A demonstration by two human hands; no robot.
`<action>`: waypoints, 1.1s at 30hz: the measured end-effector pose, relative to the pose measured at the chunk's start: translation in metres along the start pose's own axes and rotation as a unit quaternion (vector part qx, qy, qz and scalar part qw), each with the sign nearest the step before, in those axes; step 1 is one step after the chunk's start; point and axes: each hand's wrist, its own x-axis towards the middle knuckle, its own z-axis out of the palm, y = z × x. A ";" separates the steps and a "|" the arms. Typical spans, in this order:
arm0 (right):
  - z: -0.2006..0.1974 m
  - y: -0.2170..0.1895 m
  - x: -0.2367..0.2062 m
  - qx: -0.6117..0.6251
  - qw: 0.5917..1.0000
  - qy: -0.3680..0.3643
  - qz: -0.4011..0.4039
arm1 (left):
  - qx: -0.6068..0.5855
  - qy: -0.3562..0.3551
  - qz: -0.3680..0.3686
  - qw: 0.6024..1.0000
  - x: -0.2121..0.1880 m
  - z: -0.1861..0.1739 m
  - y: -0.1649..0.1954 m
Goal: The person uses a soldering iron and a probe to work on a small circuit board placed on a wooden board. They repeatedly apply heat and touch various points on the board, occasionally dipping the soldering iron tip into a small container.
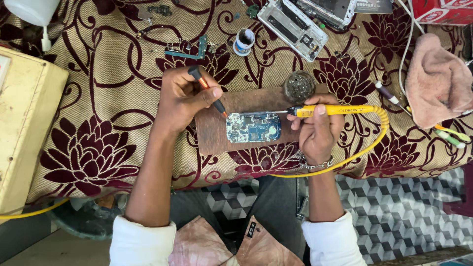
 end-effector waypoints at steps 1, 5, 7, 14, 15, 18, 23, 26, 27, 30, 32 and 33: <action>0.000 0.000 0.000 0.001 1.000 0.005 -0.001 | 0.005 0.002 -0.002 1.000 0.000 0.000 0.000; 0.002 -0.001 -0.001 0.008 1.000 0.020 -0.001 | 0.021 0.015 0.008 1.000 0.000 0.001 0.000; 0.004 -0.002 -0.001 0.010 1.000 0.026 0.002 | 0.033 0.025 0.010 0.999 -0.001 0.001 0.001; 0.006 -0.004 -0.002 0.012 0.999 0.042 0.003 | -0.020 0.023 0.008 1.000 0.001 0.003 0.004; 0.006 -0.004 -0.002 0.015 0.999 0.042 0.002 | -0.018 0.021 0.010 1.000 0.000 0.002 0.004; 0.005 -0.005 -0.001 0.013 1.000 0.022 0.001 | 0.010 0.023 0.022 0.999 0.000 0.002 0.002; 0.004 -0.004 0.003 -0.010 1.000 -0.009 -0.008 | 0.090 0.022 0.028 0.995 0.000 0.001 -0.005; 0.003 -0.005 0.002 -0.005 1.000 -0.010 -0.001 | 0.102 0.020 0.033 0.994 0.000 0.000 -0.007; 0.003 -0.005 0.001 -0.003 1.000 -0.010 -0.001 | 0.100 0.018 0.036 0.994 0.000 0.000 -0.007; 0.002 -0.005 0.001 0.003 1.000 -0.006 -0.001 | 0.093 0.016 0.039 0.995 0.000 0.001 -0.007; 0.002 -0.004 0.000 0.008 1.000 0.009 0.002 | 0.092 0.017 0.037 0.995 0.000 0.001 -0.006; 0.002 -0.004 -0.001 0.011 1.000 0.022 0.004 | 0.094 0.017 0.037 0.995 0.000 0.002 -0.006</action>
